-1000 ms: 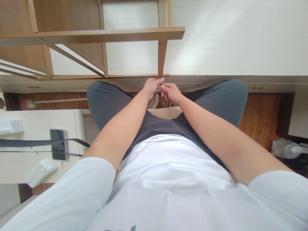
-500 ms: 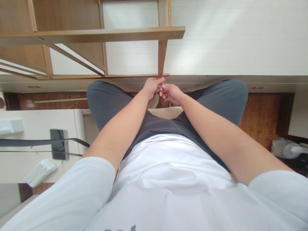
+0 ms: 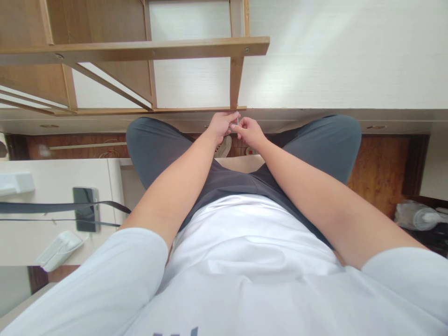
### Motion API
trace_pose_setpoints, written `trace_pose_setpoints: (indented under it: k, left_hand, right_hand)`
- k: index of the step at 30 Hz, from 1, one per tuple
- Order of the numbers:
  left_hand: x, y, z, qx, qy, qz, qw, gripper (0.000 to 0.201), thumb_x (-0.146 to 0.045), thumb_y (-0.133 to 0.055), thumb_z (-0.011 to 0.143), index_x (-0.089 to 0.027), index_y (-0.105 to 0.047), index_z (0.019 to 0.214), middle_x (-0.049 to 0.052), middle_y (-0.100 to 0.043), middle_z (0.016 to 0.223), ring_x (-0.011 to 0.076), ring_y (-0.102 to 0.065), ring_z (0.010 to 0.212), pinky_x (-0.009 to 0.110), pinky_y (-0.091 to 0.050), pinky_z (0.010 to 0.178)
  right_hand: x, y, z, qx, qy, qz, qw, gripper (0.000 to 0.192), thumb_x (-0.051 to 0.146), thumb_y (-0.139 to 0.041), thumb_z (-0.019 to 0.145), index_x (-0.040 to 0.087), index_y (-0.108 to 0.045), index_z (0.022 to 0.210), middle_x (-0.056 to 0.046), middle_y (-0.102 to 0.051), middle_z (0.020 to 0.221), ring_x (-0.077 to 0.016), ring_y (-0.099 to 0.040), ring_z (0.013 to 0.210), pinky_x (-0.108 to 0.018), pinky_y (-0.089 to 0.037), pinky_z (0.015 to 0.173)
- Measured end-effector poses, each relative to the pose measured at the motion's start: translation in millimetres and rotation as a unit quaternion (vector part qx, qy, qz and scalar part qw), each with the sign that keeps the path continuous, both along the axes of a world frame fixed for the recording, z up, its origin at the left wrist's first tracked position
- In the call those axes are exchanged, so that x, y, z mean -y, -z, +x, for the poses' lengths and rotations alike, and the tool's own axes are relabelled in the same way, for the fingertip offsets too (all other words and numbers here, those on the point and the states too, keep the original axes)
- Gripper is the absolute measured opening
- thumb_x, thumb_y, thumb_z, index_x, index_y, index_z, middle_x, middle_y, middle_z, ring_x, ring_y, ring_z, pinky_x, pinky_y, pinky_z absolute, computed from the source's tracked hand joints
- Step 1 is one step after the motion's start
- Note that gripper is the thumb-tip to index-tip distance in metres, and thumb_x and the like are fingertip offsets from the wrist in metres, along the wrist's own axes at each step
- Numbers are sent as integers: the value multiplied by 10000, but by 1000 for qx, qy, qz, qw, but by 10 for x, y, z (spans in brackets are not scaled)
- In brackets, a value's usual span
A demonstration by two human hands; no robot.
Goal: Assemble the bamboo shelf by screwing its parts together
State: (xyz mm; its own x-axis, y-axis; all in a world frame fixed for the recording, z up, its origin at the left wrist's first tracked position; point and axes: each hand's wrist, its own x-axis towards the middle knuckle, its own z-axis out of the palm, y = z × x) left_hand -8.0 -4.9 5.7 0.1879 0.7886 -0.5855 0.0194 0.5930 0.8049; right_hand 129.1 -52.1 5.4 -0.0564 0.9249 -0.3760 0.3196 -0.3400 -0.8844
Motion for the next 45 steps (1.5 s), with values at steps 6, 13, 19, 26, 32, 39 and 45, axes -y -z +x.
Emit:
trace_pose_setpoints:
  k: [6,13,19,26,32,39,45]
  left_hand:
    - [-4,-15,3,-5,-2,-5,1000,177,-356,-716,862,-180,-695,869,39,-650,815,159,-647,748,257,-468,636]
    - [-5,-9,1,-2,-5,-8,1000,171,-348,-718,861,-179,-692,870,39,-650,820,163,-653,755,276,-475,664]
    - [-9,19,-5,0,-3,-2,1000,182,-358,-720,851,-181,-698,884,35,-653,805,169,-661,770,254,-469,636]
    - [-4,-2,4,1,-3,-2,1000,173,-347,-715,864,-178,-683,853,34,-634,793,165,-656,763,271,-468,660]
    - [-8,-4,-5,-3,-1,-5,1000,148,-328,-699,867,-180,-700,861,41,-668,825,145,-632,757,240,-456,632]
    - [-13,12,-14,2,-11,-10,1000,138,-317,-721,832,-180,-734,839,38,-698,821,109,-578,663,196,-375,521]
    - [-3,-42,-26,-4,-18,-19,1000,149,-326,-748,807,-177,-743,809,42,-707,788,93,-567,612,184,-349,487]
  right_hand:
    - [2,-27,18,124,-24,71,989,309,498,-647,855,238,-494,789,-17,-595,742,-211,-539,770,-344,-460,745]
    - [9,-31,14,160,-38,102,981,286,501,-626,880,237,-537,819,-20,-587,734,-215,-533,739,-352,-455,734]
    - [3,-41,7,165,-37,101,980,291,495,-628,880,233,-538,793,-19,-594,725,-207,-530,719,-352,-460,733]
    - [-2,-77,1,148,-30,93,984,270,442,-614,886,230,-517,750,-15,-596,711,-193,-526,700,-343,-463,729]
    - [0,-95,3,138,-28,82,987,219,377,-578,901,223,-531,752,-24,-617,740,-202,-559,751,-343,-466,760]
    - [6,-144,-8,103,-18,63,993,250,400,-560,882,227,-507,709,0,-602,633,-175,-534,644,-318,-453,691]
    - [-7,-117,-11,55,-2,57,997,170,314,-523,828,225,-521,684,24,-597,573,-154,-505,574,-286,-415,632]
